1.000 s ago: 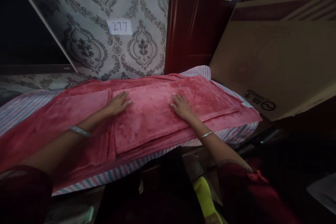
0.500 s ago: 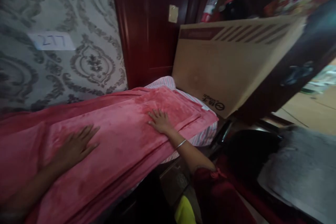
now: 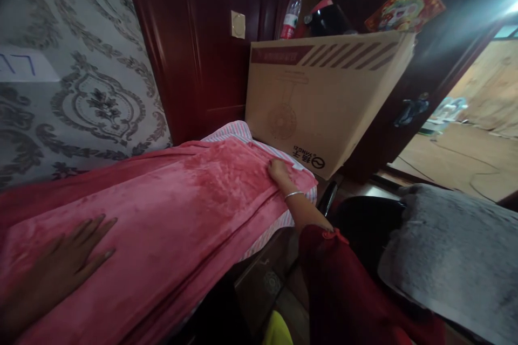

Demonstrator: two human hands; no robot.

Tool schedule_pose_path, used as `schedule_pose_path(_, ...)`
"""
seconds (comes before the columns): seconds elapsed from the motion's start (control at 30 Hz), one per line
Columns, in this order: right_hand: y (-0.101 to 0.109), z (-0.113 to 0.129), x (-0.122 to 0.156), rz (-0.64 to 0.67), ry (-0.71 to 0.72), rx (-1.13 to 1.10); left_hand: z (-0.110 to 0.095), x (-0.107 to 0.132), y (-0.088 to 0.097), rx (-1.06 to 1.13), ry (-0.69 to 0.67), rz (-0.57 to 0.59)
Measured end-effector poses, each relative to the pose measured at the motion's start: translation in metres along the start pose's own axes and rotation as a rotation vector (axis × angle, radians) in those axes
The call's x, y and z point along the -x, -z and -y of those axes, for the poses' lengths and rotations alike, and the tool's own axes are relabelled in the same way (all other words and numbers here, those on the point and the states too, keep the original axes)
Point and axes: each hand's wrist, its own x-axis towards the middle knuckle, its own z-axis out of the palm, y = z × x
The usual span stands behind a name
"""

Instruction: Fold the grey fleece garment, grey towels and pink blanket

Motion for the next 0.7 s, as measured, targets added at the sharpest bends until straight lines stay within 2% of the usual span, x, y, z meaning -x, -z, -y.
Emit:
schedule_pose_path(0.37,-0.019,-0.022,-0.010,0.022,-0.051,0.001,0.004,0.000,-0.010,-0.021,-0.035,-0.082)
schedule_pose_path(0.5,-0.014,-0.025,-0.017,0.101,-0.050,0.016,-0.001,0.000,-0.004,0.001,-0.020,-0.018)
schedule_pose_path(0.7,-0.002,-0.029,-0.030,0.209,-0.025,0.061,-0.007,0.006,0.014,0.065,-0.066,-0.081)
